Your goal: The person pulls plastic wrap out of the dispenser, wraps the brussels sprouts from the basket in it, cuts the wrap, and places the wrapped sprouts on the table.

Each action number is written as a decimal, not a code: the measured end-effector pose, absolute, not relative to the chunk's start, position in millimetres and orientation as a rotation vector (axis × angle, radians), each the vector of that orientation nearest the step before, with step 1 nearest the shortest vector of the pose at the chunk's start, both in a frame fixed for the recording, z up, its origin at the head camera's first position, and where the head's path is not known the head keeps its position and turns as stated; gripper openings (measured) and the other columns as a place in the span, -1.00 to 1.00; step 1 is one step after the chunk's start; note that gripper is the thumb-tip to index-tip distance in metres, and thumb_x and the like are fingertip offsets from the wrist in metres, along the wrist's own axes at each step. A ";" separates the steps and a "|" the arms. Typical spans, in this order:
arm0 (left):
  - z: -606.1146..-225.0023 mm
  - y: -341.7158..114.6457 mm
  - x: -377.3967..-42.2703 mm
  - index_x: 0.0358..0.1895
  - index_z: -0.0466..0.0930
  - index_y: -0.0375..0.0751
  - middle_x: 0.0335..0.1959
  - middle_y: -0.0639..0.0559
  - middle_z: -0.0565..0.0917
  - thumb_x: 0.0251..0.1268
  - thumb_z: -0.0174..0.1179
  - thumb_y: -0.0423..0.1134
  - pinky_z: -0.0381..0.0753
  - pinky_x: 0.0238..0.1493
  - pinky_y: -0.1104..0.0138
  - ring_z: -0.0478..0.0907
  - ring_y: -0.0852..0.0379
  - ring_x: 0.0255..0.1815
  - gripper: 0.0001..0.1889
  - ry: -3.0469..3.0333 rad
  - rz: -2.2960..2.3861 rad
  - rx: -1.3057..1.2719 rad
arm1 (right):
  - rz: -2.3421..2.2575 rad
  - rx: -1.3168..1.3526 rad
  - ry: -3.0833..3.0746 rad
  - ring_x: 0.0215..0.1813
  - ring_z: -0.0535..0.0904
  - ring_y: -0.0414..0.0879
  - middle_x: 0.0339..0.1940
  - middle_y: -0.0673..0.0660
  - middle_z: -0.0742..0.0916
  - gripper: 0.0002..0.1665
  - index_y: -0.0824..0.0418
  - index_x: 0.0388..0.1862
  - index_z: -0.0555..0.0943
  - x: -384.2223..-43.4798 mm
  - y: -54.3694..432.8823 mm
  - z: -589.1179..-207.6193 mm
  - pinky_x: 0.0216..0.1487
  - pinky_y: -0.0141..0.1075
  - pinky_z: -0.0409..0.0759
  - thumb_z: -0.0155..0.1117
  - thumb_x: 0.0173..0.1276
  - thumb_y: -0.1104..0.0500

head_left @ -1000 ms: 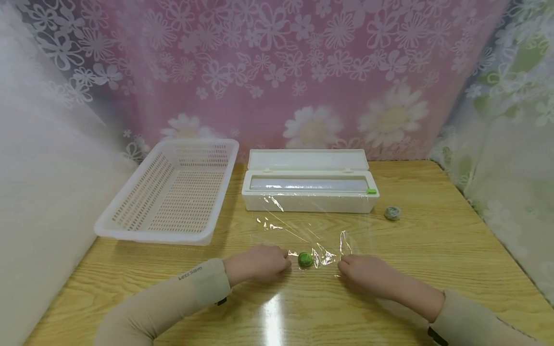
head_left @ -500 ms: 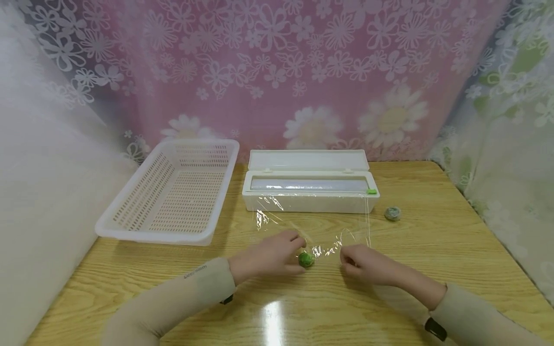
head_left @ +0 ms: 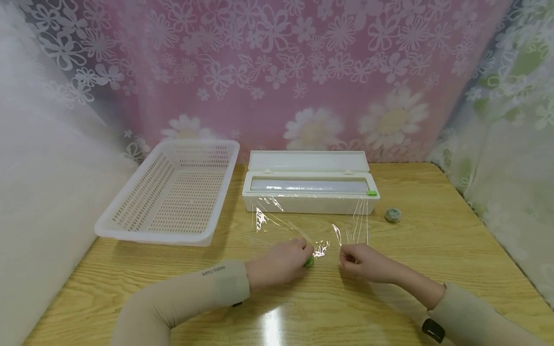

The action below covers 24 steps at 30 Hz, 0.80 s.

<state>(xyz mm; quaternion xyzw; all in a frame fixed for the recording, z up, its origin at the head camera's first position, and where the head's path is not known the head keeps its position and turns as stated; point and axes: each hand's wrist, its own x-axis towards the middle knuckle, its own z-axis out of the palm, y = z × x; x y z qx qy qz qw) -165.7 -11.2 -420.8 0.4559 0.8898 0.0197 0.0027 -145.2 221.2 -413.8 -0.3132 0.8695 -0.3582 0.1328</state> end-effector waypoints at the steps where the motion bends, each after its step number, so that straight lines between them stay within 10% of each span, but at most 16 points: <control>1: -421.2 -10.9 -165.8 -0.32 0.38 -0.07 -0.46 0.15 0.35 0.08 0.20 -0.14 0.33 -0.58 0.54 0.30 0.28 -0.47 -0.80 2.802 0.063 1.427 | -1.043 -0.916 2.524 -0.59 0.25 -0.36 -0.66 -0.16 0.38 -0.80 0.14 -0.56 0.38 -144.7 221.1 -413.1 -0.63 -0.48 0.28 0.03 0.16 0.40; 24: -412.2 -7.2 -200.6 -0.37 0.53 -0.09 -0.46 0.21 0.53 0.13 0.18 -0.18 0.41 -0.44 0.53 0.40 0.33 -0.47 -0.91 2.610 0.386 1.181 | -0.798 -0.857 2.953 -0.41 0.42 -0.28 -0.52 -0.16 0.48 -0.85 0.06 -0.51 0.44 -140.9 218.6 -407.5 -0.41 -0.35 0.47 0.20 0.15 0.25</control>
